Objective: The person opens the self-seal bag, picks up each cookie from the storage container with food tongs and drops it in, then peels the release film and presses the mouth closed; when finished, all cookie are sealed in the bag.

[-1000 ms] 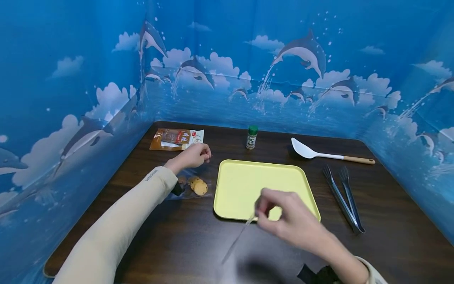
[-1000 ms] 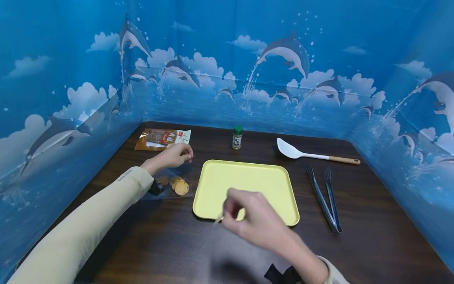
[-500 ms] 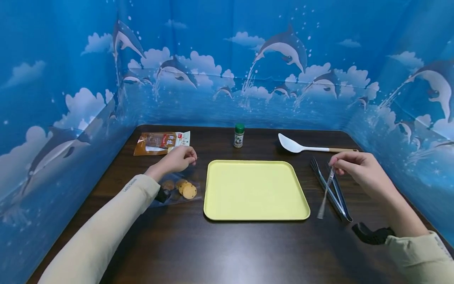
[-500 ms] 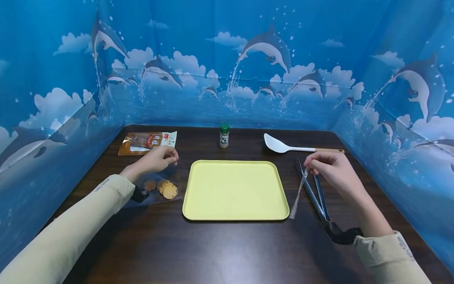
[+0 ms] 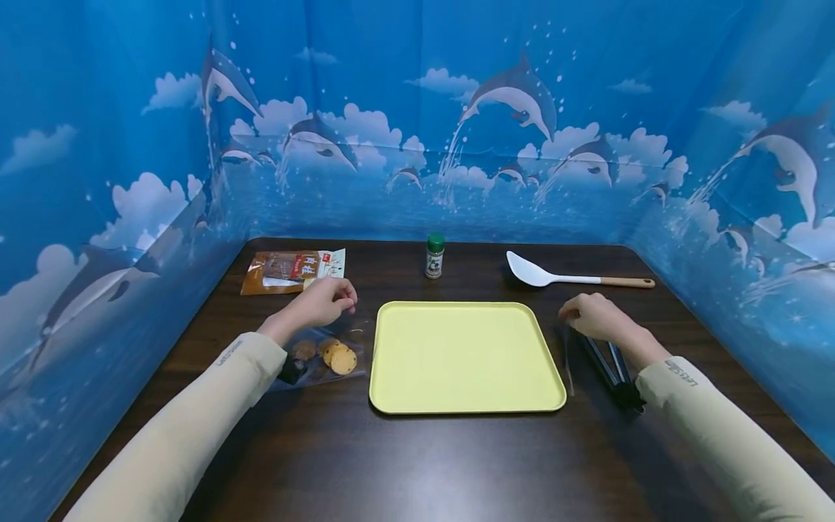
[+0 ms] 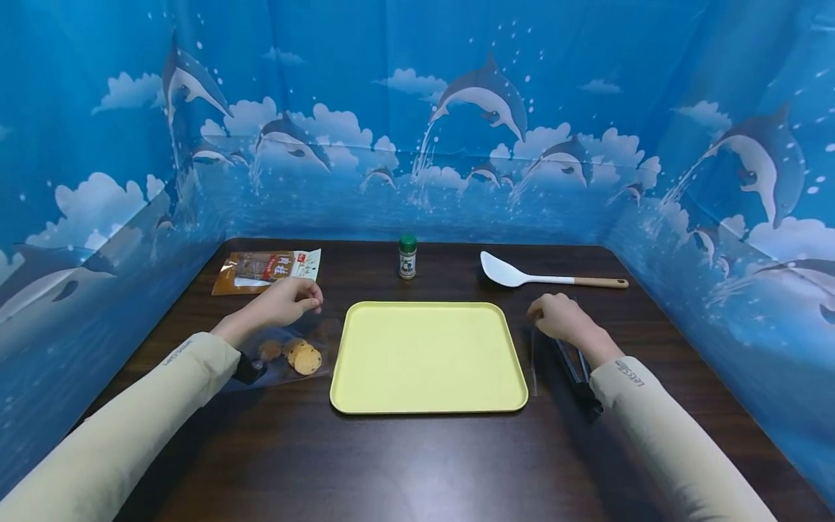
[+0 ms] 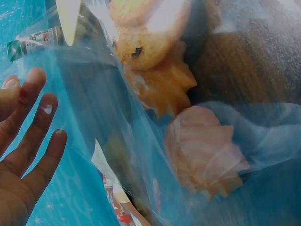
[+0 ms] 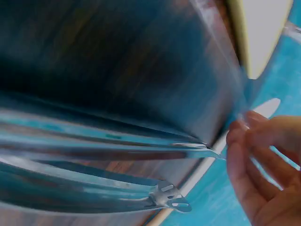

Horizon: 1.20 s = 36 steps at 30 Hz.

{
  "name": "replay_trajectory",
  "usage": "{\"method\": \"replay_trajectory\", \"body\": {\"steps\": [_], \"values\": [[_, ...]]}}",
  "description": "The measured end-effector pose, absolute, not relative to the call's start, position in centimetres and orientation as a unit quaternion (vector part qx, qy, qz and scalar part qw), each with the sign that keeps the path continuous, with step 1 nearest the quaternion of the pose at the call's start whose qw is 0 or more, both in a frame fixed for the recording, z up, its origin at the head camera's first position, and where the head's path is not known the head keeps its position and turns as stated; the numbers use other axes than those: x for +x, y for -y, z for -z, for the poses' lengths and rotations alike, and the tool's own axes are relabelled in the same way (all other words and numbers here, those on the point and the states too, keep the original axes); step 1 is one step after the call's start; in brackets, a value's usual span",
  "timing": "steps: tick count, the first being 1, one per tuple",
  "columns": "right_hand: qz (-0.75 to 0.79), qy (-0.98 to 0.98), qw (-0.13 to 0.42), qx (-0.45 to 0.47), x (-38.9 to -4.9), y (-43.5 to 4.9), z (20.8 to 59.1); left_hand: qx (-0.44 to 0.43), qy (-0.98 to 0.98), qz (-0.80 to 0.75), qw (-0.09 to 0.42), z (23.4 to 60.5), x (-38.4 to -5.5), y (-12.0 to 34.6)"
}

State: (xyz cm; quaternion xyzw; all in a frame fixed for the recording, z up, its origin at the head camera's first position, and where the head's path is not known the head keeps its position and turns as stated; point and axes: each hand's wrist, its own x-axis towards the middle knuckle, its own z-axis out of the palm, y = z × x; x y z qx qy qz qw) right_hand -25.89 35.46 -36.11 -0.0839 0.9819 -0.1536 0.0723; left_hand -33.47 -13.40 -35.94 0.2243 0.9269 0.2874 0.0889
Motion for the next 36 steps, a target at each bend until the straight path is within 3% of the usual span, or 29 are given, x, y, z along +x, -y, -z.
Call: {"method": "replay_trajectory", "body": {"steps": [4, 7, 12, 18, 22, 26, 29, 36], "values": [[0.13, -0.986, 0.07, -0.072, -27.0, -34.2, 36.1, 0.223, -0.928, -0.286, 0.089, 36.0, -33.2, 13.5], [0.126, -0.989, 0.035, -0.063, -27.1, -33.3, 35.2, 0.226, -0.925, -0.292, 0.088, 35.8, -33.2, 13.3], [0.223, -0.974, 0.017, -0.041, -26.2, -31.2, 33.7, 0.226, -0.922, -0.302, 0.088, 35.6, -33.1, 13.2], [0.518, -0.85, 0.092, -0.018, -24.7, -25.7, 35.2, 0.216, -0.92, -0.318, 0.084, 35.6, -32.8, 13.8], [0.595, -0.787, 0.157, -0.05, -24.1, -19.6, 36.9, 0.201, -0.919, -0.331, 0.074, 35.5, -32.4, 14.5], [0.553, -0.804, 0.204, -0.077, -23.8, -13.4, 37.7, 0.202, -0.917, -0.339, 0.063, 35.4, -32.2, 14.8], [0.479, -0.848, 0.208, -0.089, -24.0, -9.6, 38.0, 0.203, -0.916, -0.341, 0.058, 35.4, -32.1, 15.0], [0.333, -0.929, 0.107, -0.119, -24.5, -5.1, 38.5, 0.206, -0.914, -0.347, 0.046, 35.0, -31.7, 15.3]]}}
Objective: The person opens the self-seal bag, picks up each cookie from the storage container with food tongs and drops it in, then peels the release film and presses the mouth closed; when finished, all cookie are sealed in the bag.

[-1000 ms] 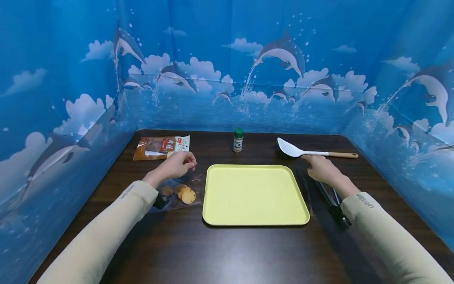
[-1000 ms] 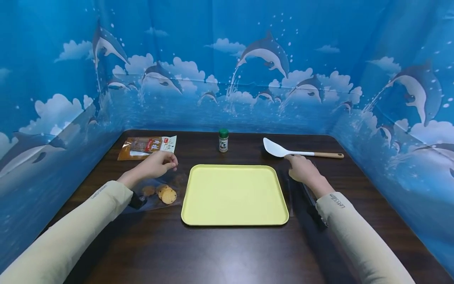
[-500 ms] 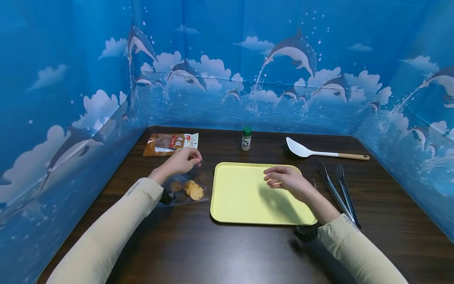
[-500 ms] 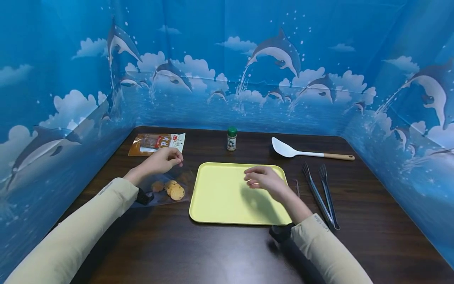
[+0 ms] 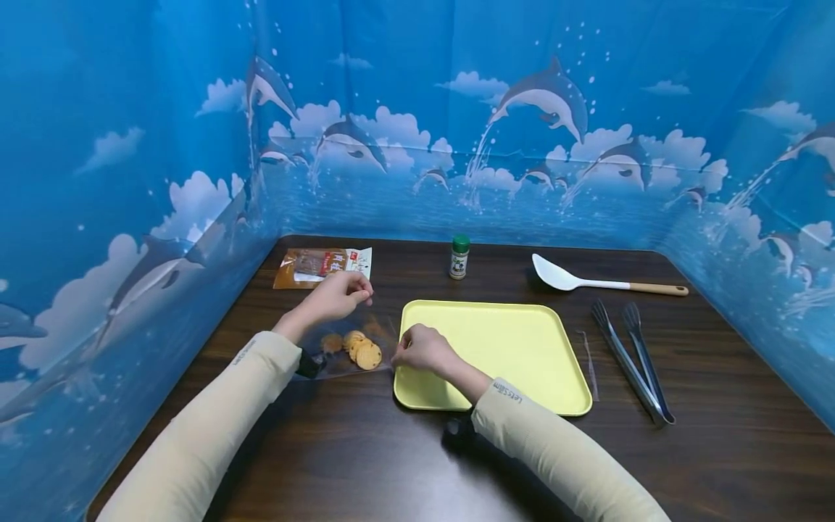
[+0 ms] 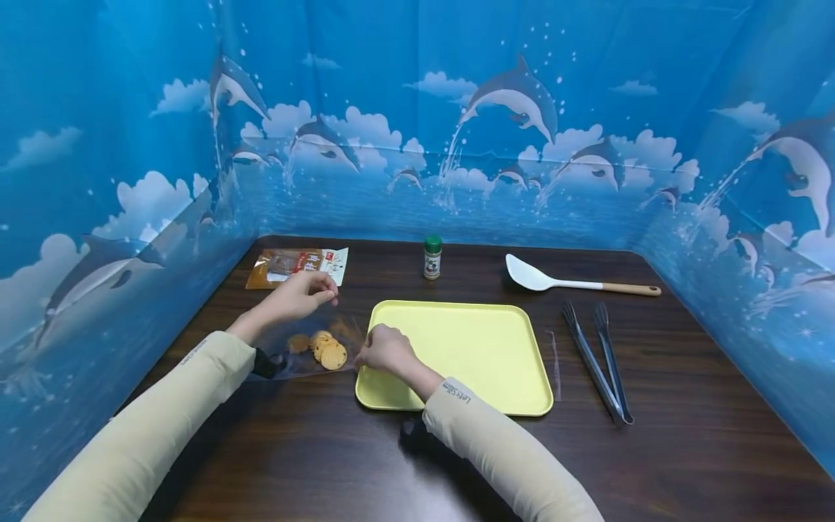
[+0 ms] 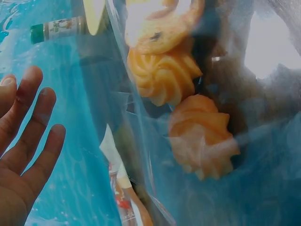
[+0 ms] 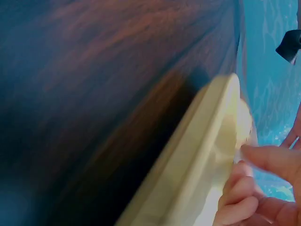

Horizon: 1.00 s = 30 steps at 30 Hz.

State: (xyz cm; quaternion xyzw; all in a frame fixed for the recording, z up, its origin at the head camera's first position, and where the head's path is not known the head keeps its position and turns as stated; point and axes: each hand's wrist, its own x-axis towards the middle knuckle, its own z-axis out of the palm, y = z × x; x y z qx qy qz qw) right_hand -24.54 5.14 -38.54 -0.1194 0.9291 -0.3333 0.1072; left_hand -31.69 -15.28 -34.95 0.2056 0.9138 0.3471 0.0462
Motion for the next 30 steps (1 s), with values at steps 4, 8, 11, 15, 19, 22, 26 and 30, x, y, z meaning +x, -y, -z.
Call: {"method": "replay_trajectory", "body": {"steps": [4, 8, 11, 15, 19, 22, 26, 30], "values": [[0.388, -0.91, 0.081, -0.122, -24.2, -4.9, 38.3, 0.196, -0.91, -0.364, 0.023, 34.3, -31.4, 16.0], [0.508, -0.851, 0.065, -0.115, -23.6, -5.5, 37.6, 0.184, -0.898, -0.401, -0.012, 33.1, -31.0, 16.8], [0.586, -0.801, 0.023, -0.116, -23.4, -6.4, 36.5, 0.181, -0.877, -0.444, -0.043, 31.6, -30.4, 17.0], [0.619, -0.772, -0.062, -0.134, -23.2, -8.2, 33.8, 0.196, -0.843, -0.493, -0.085, 29.2, -29.0, 16.6], [0.601, -0.771, -0.126, -0.169, -23.0, -10.3, 30.9, 0.217, -0.812, -0.527, -0.122, 27.2, -27.2, 15.8], [0.59, -0.773, -0.149, -0.179, -23.0, -11.7, 29.6, 0.221, -0.791, -0.555, -0.133, 26.7, -26.3, 14.8], [0.598, -0.78, -0.116, -0.145, -23.9, -13.0, 29.9, 0.202, -0.778, -0.583, -0.116, 28.1, -26.3, 13.7], [0.636, -0.764, 0.0, -0.105, -25.3, -13.7, 32.5, 0.144, -0.778, -0.606, -0.081, 31.1, -27.1, 13.1]]}}
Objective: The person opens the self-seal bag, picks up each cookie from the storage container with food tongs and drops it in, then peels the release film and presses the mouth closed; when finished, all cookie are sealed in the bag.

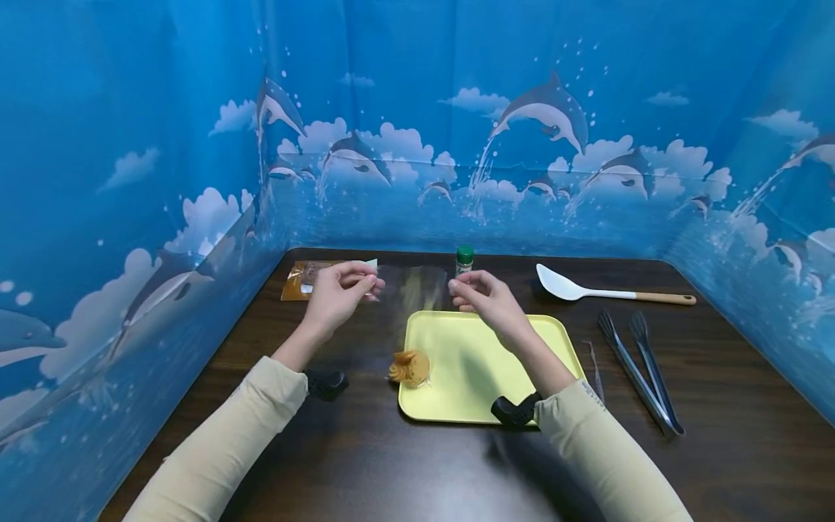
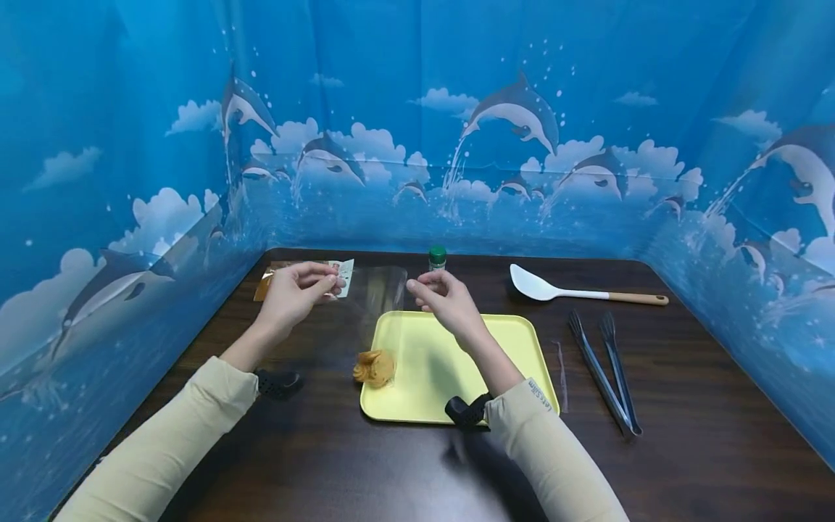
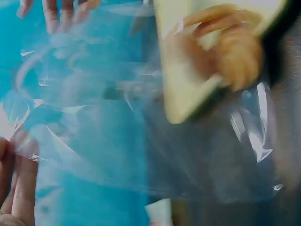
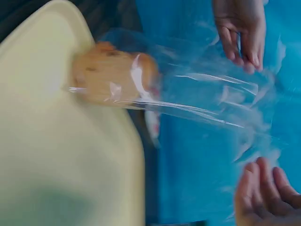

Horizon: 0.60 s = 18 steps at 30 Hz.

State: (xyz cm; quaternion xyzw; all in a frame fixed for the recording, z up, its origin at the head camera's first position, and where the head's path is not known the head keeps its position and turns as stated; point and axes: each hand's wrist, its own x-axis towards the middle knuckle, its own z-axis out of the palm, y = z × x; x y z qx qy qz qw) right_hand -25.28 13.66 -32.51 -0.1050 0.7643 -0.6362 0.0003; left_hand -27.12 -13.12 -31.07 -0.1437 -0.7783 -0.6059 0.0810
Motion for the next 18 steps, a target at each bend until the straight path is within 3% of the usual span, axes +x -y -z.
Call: {"method": "replay_trajectory", "body": {"steps": [2, 5, 10, 18], "values": [[0.636, -0.763, 0.048, -0.1, -25.9, -13.8, 33.7, -0.118, 0.77, 0.623, 0.07, 32.0, -27.5, 13.2], [0.615, -0.779, 0.064, -0.106, -26.5, -13.4, 35.0, -0.104, 0.754, 0.645, 0.064, 32.8, -27.9, 13.3], [0.616, -0.781, 0.026, -0.1, -27.7, -11.9, 35.6, -0.117, 0.745, 0.654, 0.062, 33.0, -28.1, 13.6], [0.646, -0.758, -0.026, -0.085, -27.9, -11.1, 36.3, -0.135, 0.769, 0.624, 0.009, 33.5, -28.5, 14.3]]}}
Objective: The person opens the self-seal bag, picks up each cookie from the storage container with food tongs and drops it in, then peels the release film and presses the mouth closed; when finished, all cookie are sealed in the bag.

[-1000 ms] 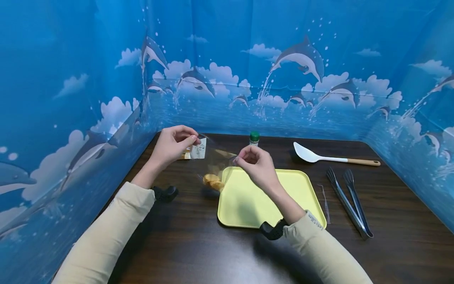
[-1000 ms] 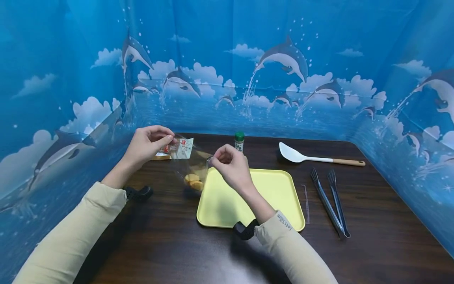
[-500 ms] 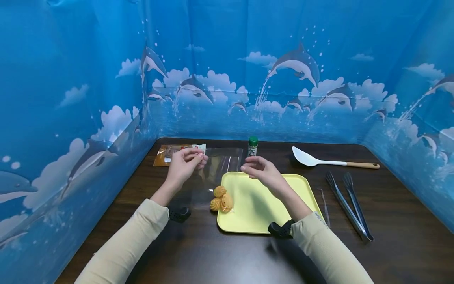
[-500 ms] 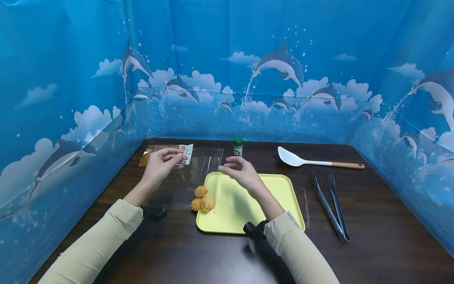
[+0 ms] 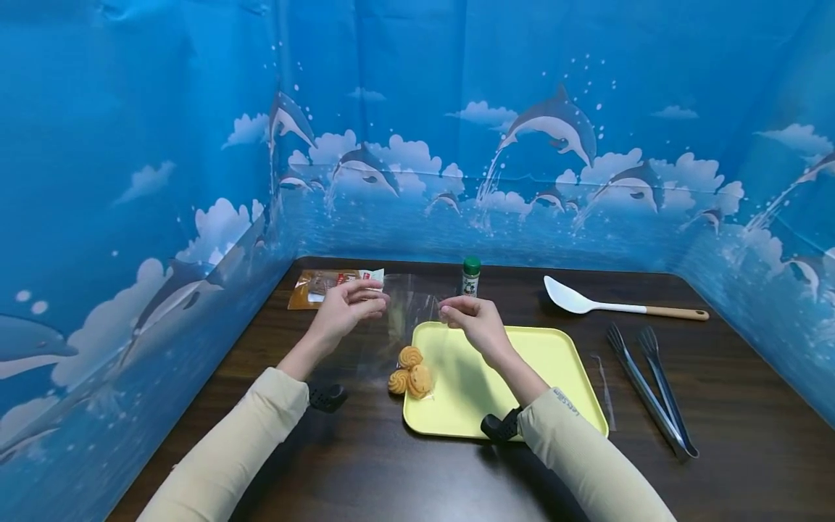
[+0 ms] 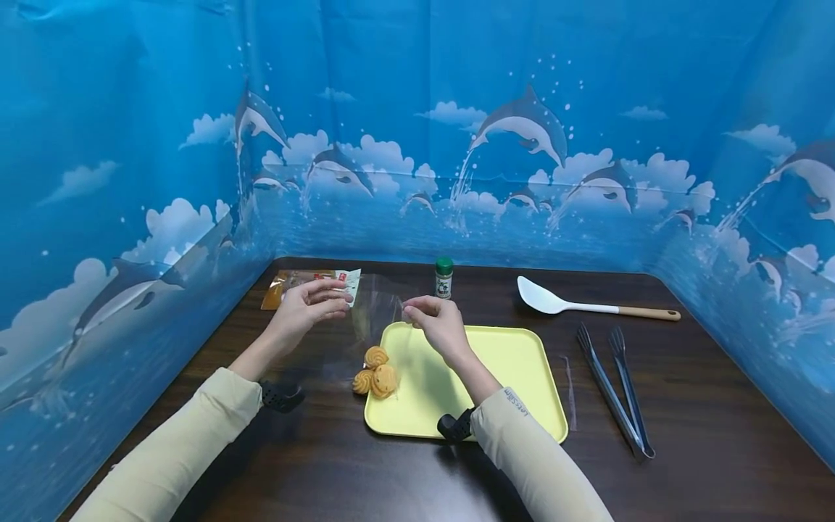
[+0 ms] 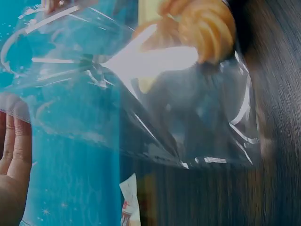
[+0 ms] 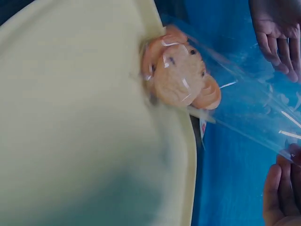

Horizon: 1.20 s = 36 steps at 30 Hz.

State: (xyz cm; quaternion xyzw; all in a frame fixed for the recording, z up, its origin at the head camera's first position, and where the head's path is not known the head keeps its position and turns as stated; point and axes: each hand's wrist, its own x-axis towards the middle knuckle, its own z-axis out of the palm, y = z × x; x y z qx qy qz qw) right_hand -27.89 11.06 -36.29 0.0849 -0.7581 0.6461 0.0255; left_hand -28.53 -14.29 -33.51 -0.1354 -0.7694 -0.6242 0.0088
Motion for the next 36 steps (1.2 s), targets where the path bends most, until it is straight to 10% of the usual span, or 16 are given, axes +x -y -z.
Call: {"method": "replay_trajectory", "body": {"steps": [24, 36], "values": [[-0.682, 0.71, 0.065, 0.162, -27.3, -14.7, 37.4, -0.162, 0.782, 0.598, 0.064, 34.2, -29.9, 14.7], [-0.48, 0.789, 0.271, 0.272, -27.1, -14.2, 37.3, -0.175, 0.771, 0.61, 0.06, 33.4, -30.1, 14.9]]}}
